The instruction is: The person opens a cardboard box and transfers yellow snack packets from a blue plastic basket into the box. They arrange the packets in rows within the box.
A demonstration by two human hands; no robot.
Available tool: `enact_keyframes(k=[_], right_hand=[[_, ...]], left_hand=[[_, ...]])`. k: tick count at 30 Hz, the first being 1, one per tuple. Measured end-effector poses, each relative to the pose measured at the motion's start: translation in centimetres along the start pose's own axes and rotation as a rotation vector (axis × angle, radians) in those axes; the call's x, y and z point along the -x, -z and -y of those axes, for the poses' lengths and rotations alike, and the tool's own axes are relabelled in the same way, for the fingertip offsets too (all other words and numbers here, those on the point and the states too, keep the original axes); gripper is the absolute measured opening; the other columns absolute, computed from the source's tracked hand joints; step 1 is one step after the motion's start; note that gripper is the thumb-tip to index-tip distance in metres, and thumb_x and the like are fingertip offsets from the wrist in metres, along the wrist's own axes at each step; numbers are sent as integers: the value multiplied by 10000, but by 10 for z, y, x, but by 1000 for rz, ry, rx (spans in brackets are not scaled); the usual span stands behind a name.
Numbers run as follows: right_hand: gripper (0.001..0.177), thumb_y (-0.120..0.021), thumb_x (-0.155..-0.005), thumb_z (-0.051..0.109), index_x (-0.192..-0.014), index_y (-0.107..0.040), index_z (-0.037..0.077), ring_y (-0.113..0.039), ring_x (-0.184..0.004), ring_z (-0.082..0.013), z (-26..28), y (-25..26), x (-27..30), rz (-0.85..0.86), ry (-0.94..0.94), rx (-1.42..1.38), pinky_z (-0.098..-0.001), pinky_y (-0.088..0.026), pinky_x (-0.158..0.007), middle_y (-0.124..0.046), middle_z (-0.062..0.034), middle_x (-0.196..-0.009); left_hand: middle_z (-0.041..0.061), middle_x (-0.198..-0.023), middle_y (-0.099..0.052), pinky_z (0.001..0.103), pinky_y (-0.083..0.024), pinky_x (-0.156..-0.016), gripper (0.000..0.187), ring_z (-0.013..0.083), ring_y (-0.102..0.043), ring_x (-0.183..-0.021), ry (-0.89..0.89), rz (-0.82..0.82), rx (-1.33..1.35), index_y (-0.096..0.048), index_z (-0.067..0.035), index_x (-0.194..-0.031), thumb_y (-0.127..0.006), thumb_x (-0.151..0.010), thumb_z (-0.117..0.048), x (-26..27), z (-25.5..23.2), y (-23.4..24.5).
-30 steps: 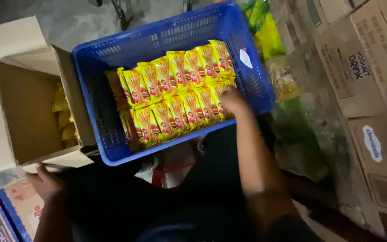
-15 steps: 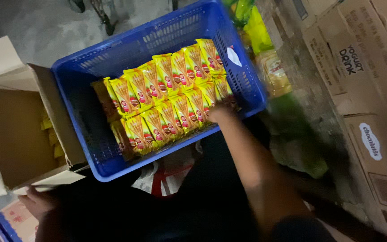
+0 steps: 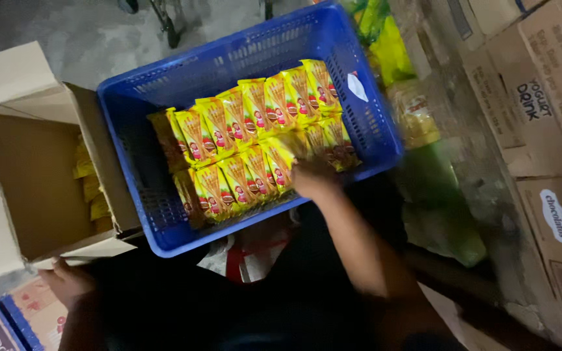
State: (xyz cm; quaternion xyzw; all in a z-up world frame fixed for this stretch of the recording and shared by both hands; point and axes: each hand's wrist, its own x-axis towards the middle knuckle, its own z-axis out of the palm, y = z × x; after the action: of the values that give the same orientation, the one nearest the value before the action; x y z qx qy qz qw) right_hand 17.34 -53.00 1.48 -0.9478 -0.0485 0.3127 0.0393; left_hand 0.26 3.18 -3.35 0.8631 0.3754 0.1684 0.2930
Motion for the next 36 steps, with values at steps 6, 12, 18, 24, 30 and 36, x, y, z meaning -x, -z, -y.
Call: enact_keyframes(k=[6, 12, 18, 24, 30, 36], right_hand=[[524, -431, -1016, 461, -1381, -615, 134, -439, -1418, -370, 30, 34, 9, 293, 158, -39, -537, -319, -1165, -484, -114, -1537], [627, -543, -1037, 367, -1587, -336, 151, -546, -952, -270, 62, 73, 4, 271, -101, -254, -426, -525, -824, -562, -114, -1171], [793, -648, -904, -25, -1581, -256, 109, -478, -1352, -372, 74, 40, -23, 162, -224, -380, -496, -524, -991, -400, -158, -1521], [898, -611, -903, -85, -1639, -165, 173, -555, -1025, -310, 83, 48, -18, 88, -158, -280, -413, -490, -756, -415, -173, -1533], [766, -570, -976, 364, -1638, -224, 192, -386, -1441, -320, 106, 63, 11, -12, 65, -807, -467, -415, -1080, -301, -107, -1629], [523, -546, -1054, 152, -1532, -412, -12, -396, -1430, -431, 166, 68, 27, 7, 552, -1205, -578, -307, -1194, -434, -316, -1538]], left_hand=[[444, -1420, -473, 556, -301, -1060, 504, 576, -426, -1301, -246, 2, 107, -397, 166, -1433, -342, -1140, -241, 1, -4, 3], [427, -1309, -536, 571, -346, -990, 517, 583, -485, -1213, -218, 33, 77, -436, 155, -1326, -321, -1163, -322, 7, -5, 7], [412, -1392, -509, 552, -313, -1061, 527, 559, -456, -1286, -183, 20, 83, -417, 141, -1422, -335, -1111, -276, 10, -21, 8], [449, -1340, -519, 596, -307, -999, 495, 616, -449, -1239, -32, 33, -1, -442, 124, -1327, -371, -1119, -319, 7, -17, 7], [393, -1373, -552, 601, -328, -1005, 489, 596, -475, -1249, -6, 34, 37, -463, 70, -1387, -405, -1078, -305, 15, -38, 11], [374, -1347, -575, 666, -383, -1075, 579, 567, -523, -1277, 385, 207, -41, -336, -132, -1545, -412, -1067, -450, 13, -32, 7]])
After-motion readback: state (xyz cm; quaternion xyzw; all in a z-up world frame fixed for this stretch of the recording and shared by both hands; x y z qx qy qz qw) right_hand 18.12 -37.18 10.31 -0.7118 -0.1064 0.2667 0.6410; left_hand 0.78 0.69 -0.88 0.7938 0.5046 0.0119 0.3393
